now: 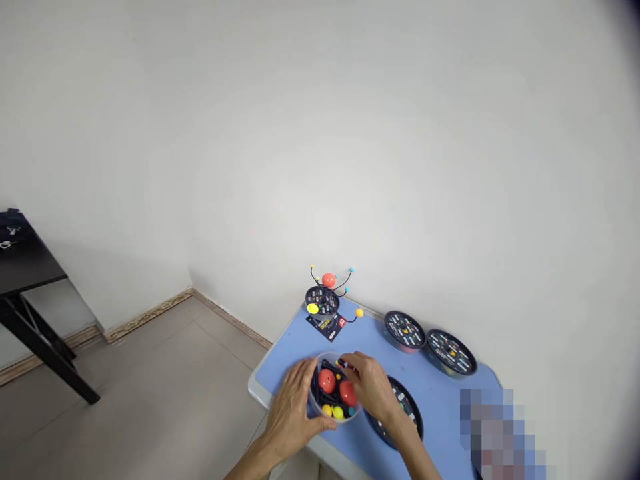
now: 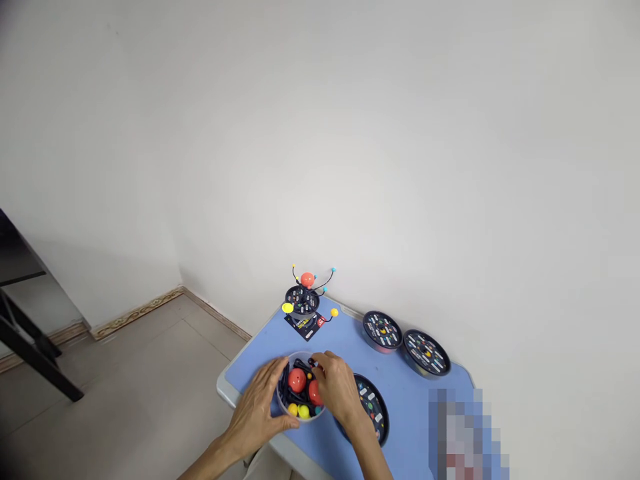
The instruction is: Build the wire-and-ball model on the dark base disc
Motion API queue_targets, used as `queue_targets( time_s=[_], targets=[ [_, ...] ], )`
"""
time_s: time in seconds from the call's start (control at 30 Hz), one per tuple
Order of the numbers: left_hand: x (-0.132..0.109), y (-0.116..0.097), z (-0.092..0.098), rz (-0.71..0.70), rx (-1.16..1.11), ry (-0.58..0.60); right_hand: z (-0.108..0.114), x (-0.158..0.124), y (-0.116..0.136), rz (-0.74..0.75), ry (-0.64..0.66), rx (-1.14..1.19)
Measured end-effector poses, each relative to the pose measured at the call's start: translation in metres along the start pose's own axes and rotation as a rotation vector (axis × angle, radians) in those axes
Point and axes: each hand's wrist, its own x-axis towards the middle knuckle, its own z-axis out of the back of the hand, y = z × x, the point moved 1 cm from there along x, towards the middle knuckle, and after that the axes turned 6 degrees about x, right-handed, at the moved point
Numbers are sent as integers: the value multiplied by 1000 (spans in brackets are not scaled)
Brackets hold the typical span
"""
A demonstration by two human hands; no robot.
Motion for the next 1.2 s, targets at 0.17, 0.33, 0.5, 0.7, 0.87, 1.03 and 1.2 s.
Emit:
queue_targets(
  time_s=[0.17, 0.33, 0.5, 0.7, 0.87, 1.03, 1.2],
  targets=[
    [-3, 5, -8, 54, -28, -15, 3, -9, -7, 12, -38, 133],
    [-4, 5, -11, 93, -56, -37, 1, -5, -11, 7, -109, 271],
    [-6, 1, -10, 106, -66, -46, 2, -1, -8, 1, -48, 158],
    [-8, 2, -11, 104, -52, -44, -9, -2, 3, -44, 30, -93],
    [-7, 2, -10, 101, -34, -47, -17, -5, 25, 185, 132, -246],
    [-5, 2, -9, 32, -12, -55, -25, -2, 37, 365, 320, -353],
    [-5, 4, -10, 22, 35, -77, -31, 6, 34, 425, 309, -349]
  ],
)
